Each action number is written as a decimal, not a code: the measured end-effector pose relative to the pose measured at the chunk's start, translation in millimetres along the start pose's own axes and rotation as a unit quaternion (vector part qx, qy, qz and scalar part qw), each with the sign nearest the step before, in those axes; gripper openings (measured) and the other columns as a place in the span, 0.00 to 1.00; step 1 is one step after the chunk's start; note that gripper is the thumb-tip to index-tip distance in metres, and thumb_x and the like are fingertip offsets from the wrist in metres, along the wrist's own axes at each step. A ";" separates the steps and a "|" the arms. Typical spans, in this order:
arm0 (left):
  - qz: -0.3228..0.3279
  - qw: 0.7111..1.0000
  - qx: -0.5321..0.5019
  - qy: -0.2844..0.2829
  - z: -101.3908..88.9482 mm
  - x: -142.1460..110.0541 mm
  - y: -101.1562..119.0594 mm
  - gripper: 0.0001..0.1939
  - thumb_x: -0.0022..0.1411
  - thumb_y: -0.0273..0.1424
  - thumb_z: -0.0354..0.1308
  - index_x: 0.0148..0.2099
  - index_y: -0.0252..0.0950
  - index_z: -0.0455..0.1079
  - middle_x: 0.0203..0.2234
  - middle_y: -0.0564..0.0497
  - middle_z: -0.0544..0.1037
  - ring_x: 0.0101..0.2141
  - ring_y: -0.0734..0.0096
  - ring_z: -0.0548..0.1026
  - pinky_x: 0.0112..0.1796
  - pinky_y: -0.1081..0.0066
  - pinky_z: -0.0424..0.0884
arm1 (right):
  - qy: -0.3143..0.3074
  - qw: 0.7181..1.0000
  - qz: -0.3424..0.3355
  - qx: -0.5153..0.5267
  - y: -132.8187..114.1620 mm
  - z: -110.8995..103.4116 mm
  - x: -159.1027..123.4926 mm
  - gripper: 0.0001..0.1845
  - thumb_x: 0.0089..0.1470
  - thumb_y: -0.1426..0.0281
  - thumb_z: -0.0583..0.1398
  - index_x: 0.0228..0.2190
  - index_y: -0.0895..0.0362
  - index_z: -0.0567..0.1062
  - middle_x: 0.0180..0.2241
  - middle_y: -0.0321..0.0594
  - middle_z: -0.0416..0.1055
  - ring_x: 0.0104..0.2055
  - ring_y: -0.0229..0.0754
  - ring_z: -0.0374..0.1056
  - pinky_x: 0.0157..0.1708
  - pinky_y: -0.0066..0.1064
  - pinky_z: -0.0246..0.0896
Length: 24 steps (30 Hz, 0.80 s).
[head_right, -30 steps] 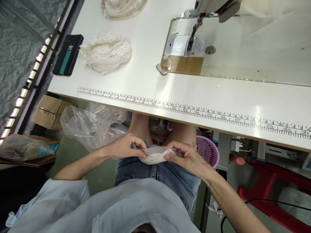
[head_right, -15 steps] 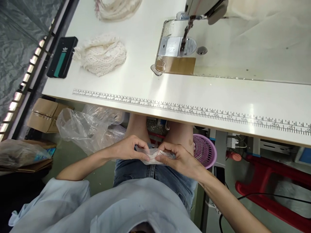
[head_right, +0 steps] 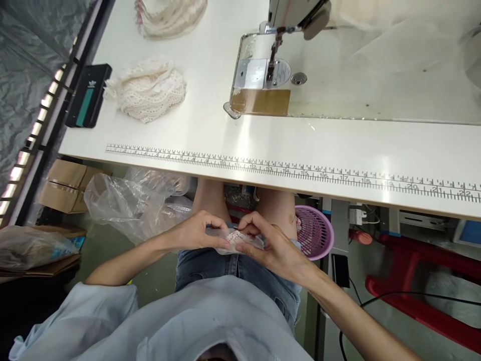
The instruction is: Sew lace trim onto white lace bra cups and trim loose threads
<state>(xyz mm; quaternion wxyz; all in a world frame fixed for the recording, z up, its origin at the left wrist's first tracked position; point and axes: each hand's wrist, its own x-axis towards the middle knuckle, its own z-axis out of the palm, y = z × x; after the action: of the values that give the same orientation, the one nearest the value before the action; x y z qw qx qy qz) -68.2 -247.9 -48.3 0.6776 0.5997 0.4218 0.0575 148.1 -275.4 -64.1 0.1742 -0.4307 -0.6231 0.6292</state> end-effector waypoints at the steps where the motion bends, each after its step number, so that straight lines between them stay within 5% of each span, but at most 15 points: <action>1: -0.001 1.000 -0.002 0.002 -0.3 -0.3 -0.5 0.13 0.52 0.38 0.62 0.32 0.31 0.74 0.23 0.55 0.72 0.26 0.77 0.67 0.29 0.79 0.60 | 0.001 1.000 -0.006 0.007 0.9 -0.4 -1.0 0.13 0.54 0.62 0.59 0.39 0.52 0.64 0.34 0.38 0.69 0.37 0.41 0.66 0.35 0.31 0.61; 9: -0.011 1.000 -0.007 -0.011 -1.3 -3.3 -4.1 0.13 0.53 0.38 0.61 0.32 0.31 0.73 0.24 0.54 0.72 0.28 0.76 0.67 0.30 0.78 0.61 | 0.004 1.000 -0.026 0.005 4.7 -3.8 -5.2 0.09 0.54 0.62 0.59 0.35 0.51 0.65 0.46 0.43 0.66 0.48 0.46 0.64 0.43 0.36 0.62; 24: 0.007 1.000 0.007 0.003 1.7 -2.0 -7.2 0.14 0.53 0.38 0.61 0.33 0.30 0.73 0.24 0.53 0.73 0.28 0.76 0.67 0.31 0.79 0.61 | 0.003 0.998 -0.053 0.017 3.2 0.4 1.0 0.08 0.57 0.63 0.57 0.31 0.54 0.71 0.39 0.42 0.69 0.41 0.43 0.66 0.40 0.33 0.61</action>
<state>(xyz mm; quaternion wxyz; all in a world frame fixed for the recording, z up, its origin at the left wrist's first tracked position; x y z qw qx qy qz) -71.5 -252.4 -53.6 0.6718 0.6074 0.4195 0.0612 148.2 -275.4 -67.4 0.2167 -0.3960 -0.6339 0.6280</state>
